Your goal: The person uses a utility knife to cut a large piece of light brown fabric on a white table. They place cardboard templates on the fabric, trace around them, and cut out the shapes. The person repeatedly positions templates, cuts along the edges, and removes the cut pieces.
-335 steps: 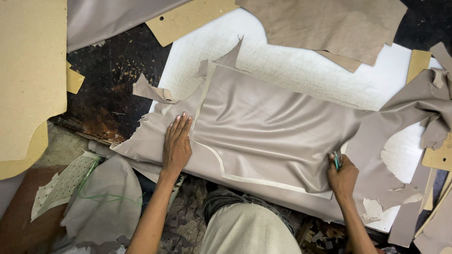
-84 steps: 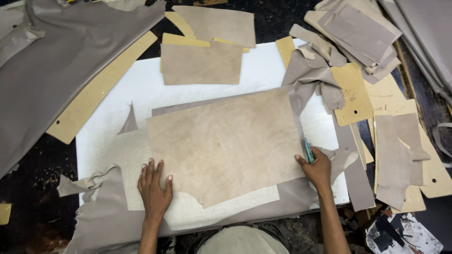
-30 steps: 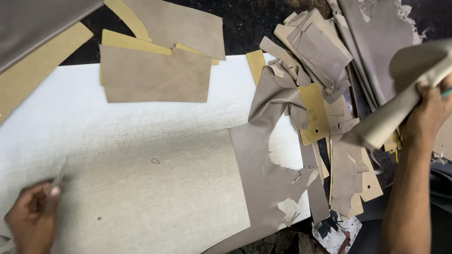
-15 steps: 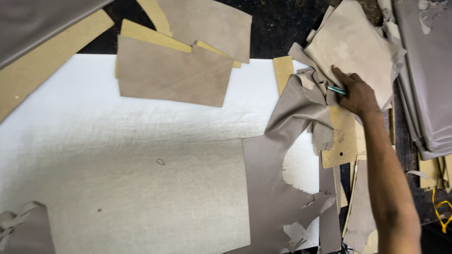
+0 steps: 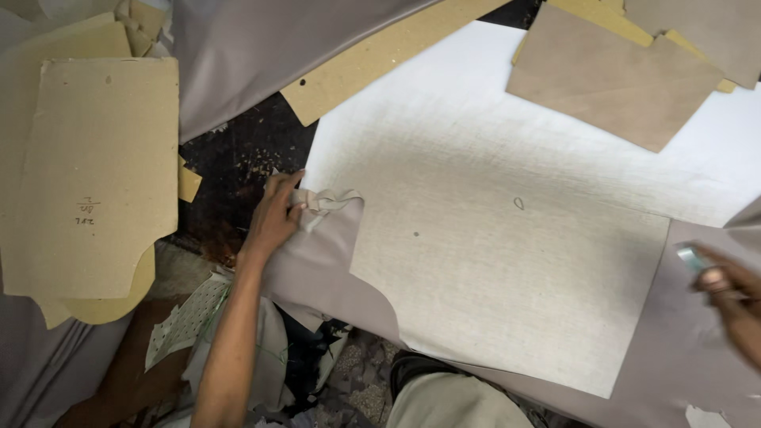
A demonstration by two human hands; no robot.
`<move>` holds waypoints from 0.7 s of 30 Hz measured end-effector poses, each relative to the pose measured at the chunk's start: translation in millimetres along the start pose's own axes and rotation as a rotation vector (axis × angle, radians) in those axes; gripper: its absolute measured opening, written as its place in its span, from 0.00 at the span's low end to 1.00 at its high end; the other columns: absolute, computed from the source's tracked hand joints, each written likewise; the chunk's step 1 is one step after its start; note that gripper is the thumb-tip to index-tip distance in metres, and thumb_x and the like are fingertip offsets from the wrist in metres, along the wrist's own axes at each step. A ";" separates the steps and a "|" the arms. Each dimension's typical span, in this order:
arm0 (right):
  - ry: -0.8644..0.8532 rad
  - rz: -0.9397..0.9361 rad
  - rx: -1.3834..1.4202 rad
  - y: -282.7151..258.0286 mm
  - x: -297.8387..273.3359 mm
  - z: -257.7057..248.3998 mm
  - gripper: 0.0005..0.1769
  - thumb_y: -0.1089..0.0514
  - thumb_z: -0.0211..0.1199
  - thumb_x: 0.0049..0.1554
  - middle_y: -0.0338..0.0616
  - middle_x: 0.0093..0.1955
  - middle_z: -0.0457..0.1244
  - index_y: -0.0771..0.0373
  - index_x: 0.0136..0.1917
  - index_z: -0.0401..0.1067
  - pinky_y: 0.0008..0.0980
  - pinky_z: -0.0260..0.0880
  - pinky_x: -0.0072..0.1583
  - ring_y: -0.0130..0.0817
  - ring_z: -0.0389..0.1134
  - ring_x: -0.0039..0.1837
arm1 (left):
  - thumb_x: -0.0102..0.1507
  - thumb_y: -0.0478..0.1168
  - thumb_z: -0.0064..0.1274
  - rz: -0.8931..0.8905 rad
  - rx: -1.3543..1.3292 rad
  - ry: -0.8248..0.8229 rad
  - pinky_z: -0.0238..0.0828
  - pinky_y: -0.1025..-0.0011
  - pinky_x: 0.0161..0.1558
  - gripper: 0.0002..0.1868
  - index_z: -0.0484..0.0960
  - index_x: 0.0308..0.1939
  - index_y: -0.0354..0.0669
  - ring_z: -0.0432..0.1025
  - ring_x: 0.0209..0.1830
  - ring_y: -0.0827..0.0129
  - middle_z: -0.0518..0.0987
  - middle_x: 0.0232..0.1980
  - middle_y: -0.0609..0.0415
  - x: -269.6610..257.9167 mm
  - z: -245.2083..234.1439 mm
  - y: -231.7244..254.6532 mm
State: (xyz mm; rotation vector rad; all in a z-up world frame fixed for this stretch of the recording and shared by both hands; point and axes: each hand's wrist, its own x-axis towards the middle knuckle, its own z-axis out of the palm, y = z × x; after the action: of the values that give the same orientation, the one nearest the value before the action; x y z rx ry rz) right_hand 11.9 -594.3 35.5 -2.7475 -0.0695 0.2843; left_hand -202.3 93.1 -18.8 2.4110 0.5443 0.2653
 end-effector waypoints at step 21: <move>-0.245 -0.798 0.244 -409.6 -81.9 217.8 0.16 0.66 0.61 0.58 0.47 0.44 0.64 0.64 0.61 0.76 0.35 0.71 0.38 0.36 0.67 0.34 | 0.60 0.32 0.56 0.390 -0.235 -0.008 0.66 0.56 0.59 0.16 0.81 0.53 0.39 0.69 0.56 0.56 0.75 0.53 0.48 45.3 -18.8 -1.4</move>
State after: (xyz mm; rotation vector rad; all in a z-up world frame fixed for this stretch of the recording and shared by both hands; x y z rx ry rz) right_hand -117.4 -142.3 5.5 -2.2101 -1.0778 0.3618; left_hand -168.2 124.6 -2.8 2.2684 0.0291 0.4574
